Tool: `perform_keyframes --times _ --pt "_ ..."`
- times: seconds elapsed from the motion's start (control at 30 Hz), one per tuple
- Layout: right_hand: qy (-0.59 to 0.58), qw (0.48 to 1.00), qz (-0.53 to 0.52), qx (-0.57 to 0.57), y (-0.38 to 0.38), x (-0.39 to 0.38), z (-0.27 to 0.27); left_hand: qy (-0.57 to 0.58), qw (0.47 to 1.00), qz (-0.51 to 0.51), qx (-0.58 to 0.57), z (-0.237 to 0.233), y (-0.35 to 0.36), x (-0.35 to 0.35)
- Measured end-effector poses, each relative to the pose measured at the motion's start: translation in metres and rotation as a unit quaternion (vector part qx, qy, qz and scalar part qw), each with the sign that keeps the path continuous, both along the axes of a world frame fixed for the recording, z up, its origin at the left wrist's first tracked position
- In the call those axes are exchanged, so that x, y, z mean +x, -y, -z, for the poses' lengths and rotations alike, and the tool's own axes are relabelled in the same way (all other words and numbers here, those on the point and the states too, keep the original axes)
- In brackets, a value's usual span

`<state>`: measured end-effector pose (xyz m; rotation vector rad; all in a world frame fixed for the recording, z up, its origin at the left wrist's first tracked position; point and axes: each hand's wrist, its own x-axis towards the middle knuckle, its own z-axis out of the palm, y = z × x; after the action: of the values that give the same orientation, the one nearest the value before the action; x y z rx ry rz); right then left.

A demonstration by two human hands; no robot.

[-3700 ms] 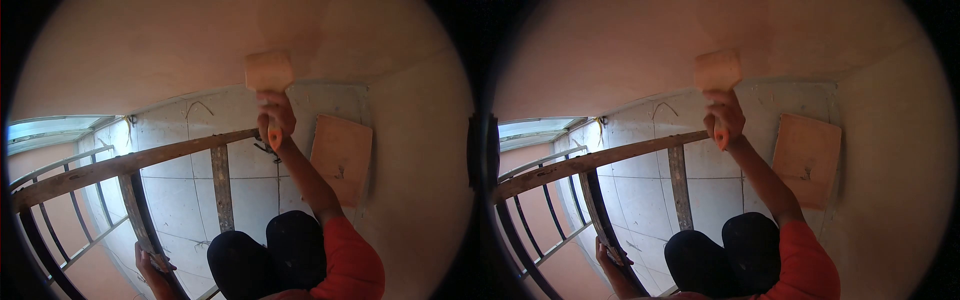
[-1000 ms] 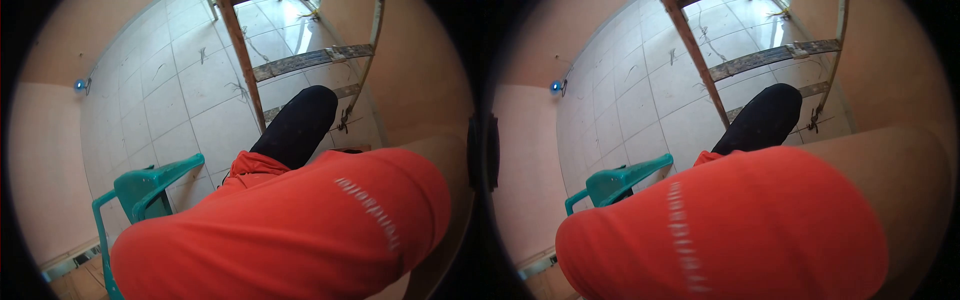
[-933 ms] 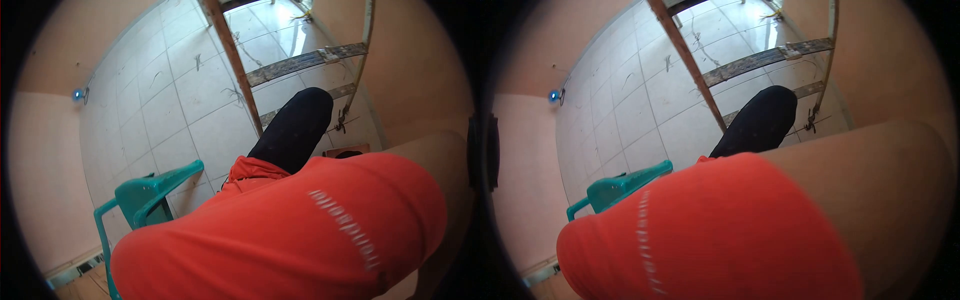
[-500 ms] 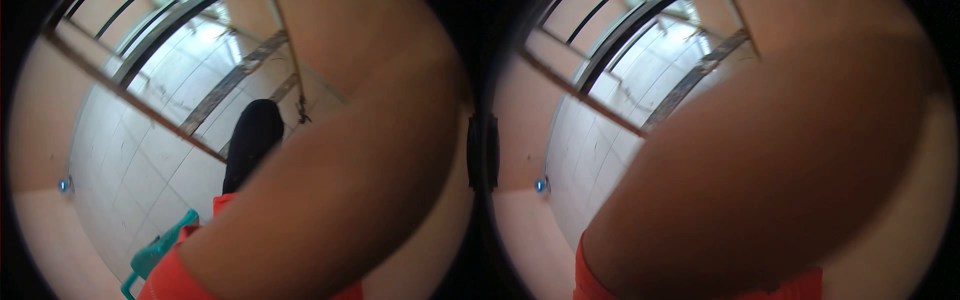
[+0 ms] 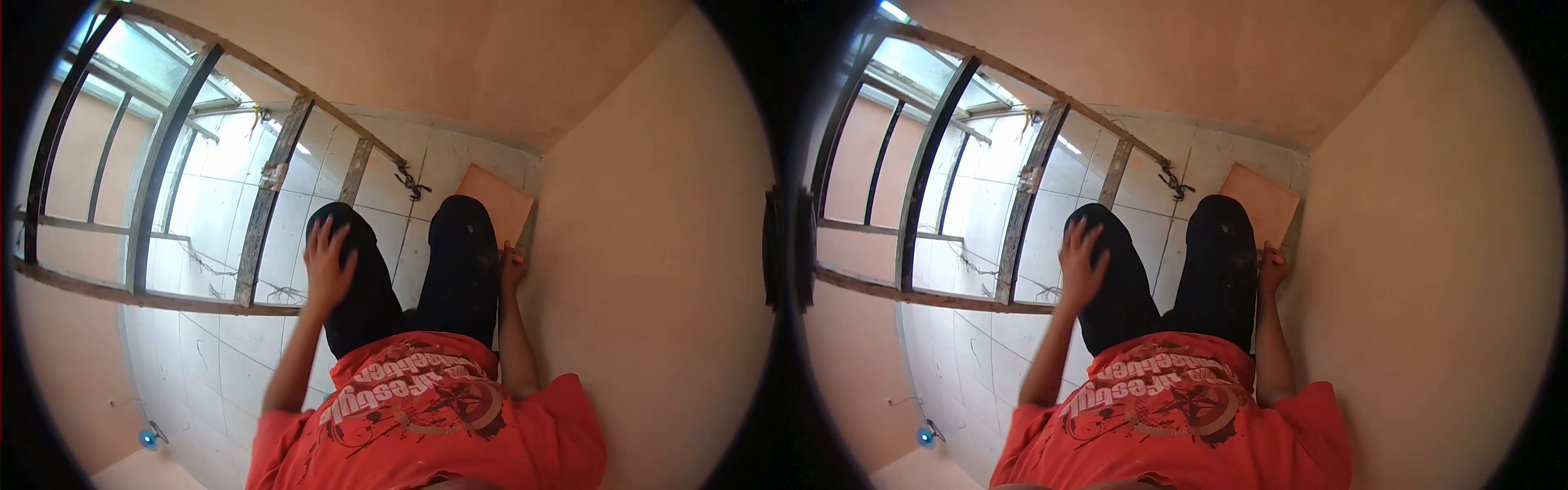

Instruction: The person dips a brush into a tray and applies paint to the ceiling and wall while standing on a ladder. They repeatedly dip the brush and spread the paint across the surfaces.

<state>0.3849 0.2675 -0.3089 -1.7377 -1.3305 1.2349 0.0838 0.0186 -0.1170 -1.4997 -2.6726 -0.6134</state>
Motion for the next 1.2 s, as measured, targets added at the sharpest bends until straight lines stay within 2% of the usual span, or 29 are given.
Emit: perform_keyframes --times 0.03,0.13,0.2,0.33,0.5,0.63,0.73,0.83,0.9,1.03,1.1,1.2 --pt "0.0 1.0 0.004 -0.004 0.004 0.003 0.004 -0.024 0.999 -0.017 -0.026 0.004 0.019 0.021" --pt "-0.034 0.999 0.015 0.036 0.012 0.005 0.019 0.042 0.997 -0.046 -0.037 0.006 0.057 0.056" --pt "-0.065 0.997 0.044 0.023 0.021 0.002 0.011 0.078 0.993 -0.081 0.024 0.009 0.07 0.075" --pt "-0.079 0.996 0.039 0.031 0.02 -0.001 0.014 0.083 0.991 -0.093 0.051 0.012 0.064 0.074" --pt "-0.009 0.994 -0.034 0.104 0.012 0.001 0.039 0.082 0.991 -0.09 0.053 0.01 0.057 0.068" --pt "-0.031 0.994 -0.059 0.09 0.014 0.001 0.036 0.081 0.991 -0.091 0.06 0.01 0.058 0.069" --pt "0.027 0.997 -0.058 0.047 0.02 -0.002 0.037 0.085 0.99 -0.093 0.061 0.01 0.059 0.069" --pt "0.068 0.992 -0.056 0.087 0.024 -0.007 0.029 0.09 0.989 -0.101 0.054 0.007 0.059 0.071" --pt "-0.044 0.999 -0.009 0.019 0.023 -0.014 0.008 0.091 0.989 -0.102 0.052 0.007 0.06 0.071" --pt "-0.103 0.994 0.031 0.01 0.005 -0.024 -0.01 0.094 0.99 -0.102 0.035 0.008 0.058 0.064" --pt "-0.12 0.99 0.056 0.043 -0.012 -0.029 -0.018 0.094 0.99 -0.104 0.031 0.007 0.051 0.055" --pt "-0.171 0.982 0.059 0.049 -0.033 -0.043 -0.057 0.102 0.988 -0.11 0.028 0.008 0.033 0.034"
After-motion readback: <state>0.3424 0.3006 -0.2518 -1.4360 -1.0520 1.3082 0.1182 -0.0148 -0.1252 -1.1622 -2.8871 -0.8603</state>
